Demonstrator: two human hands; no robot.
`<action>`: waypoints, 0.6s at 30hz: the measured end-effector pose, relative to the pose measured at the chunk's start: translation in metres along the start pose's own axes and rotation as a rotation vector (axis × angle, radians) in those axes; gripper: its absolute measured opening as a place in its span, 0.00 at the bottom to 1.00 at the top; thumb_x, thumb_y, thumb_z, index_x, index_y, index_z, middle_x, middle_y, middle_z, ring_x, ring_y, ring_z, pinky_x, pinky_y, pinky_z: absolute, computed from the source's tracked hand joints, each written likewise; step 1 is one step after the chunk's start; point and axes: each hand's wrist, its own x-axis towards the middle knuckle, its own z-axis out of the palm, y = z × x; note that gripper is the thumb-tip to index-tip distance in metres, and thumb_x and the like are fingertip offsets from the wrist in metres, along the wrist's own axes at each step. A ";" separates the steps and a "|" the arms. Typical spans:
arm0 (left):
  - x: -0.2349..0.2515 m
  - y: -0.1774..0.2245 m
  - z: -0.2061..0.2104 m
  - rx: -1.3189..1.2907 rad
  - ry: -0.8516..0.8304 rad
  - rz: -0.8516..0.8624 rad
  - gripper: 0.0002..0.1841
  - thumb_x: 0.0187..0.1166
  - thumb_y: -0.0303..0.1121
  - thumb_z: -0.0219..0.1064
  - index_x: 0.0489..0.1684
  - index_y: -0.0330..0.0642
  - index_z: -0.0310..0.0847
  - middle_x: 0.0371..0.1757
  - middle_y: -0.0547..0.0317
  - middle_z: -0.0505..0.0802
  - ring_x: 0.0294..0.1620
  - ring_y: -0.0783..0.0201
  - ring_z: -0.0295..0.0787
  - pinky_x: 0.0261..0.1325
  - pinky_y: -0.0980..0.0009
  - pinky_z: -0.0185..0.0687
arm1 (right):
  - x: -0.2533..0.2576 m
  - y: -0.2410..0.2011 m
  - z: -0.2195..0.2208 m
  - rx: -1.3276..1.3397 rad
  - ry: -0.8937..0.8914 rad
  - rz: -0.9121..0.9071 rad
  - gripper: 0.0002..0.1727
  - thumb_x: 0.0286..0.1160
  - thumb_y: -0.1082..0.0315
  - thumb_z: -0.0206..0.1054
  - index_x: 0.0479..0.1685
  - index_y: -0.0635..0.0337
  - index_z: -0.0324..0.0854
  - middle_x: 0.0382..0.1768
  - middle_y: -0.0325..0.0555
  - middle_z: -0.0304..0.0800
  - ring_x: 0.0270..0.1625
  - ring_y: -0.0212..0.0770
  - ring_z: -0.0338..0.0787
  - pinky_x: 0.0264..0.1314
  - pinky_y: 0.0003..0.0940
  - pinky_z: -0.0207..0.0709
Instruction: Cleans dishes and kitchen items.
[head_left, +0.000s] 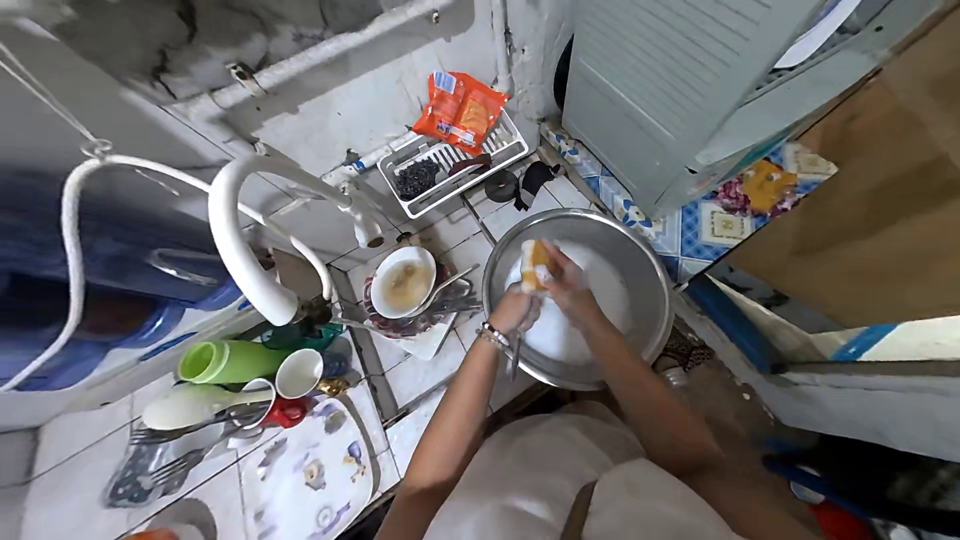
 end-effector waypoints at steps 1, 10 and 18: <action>-0.001 0.001 -0.001 -0.027 -0.029 -0.023 0.17 0.95 0.31 0.44 0.29 0.44 0.70 0.12 0.71 0.72 0.07 0.80 0.60 0.11 0.85 0.57 | 0.001 0.001 0.001 -0.036 0.054 -0.055 0.33 0.74 0.80 0.66 0.84 0.66 0.68 0.70 0.64 0.82 0.65 0.46 0.87 0.67 0.41 0.83; -0.033 -0.012 0.012 -0.038 -0.043 -0.091 0.28 0.97 0.47 0.34 0.21 0.49 0.64 0.09 0.72 0.68 0.07 0.77 0.57 0.11 0.82 0.53 | 0.019 0.008 0.001 0.342 0.279 -0.126 0.28 0.69 0.89 0.55 0.73 0.71 0.66 0.49 0.52 0.86 0.40 0.37 0.90 0.45 0.35 0.89; -0.020 -0.005 0.020 -0.102 0.081 0.029 0.23 0.97 0.38 0.38 0.24 0.47 0.68 0.10 0.72 0.68 0.07 0.78 0.58 0.11 0.83 0.55 | 0.011 0.013 0.004 0.542 -0.056 0.047 0.14 0.81 0.81 0.48 0.62 0.69 0.70 0.43 0.45 0.88 0.43 0.37 0.93 0.52 0.37 0.91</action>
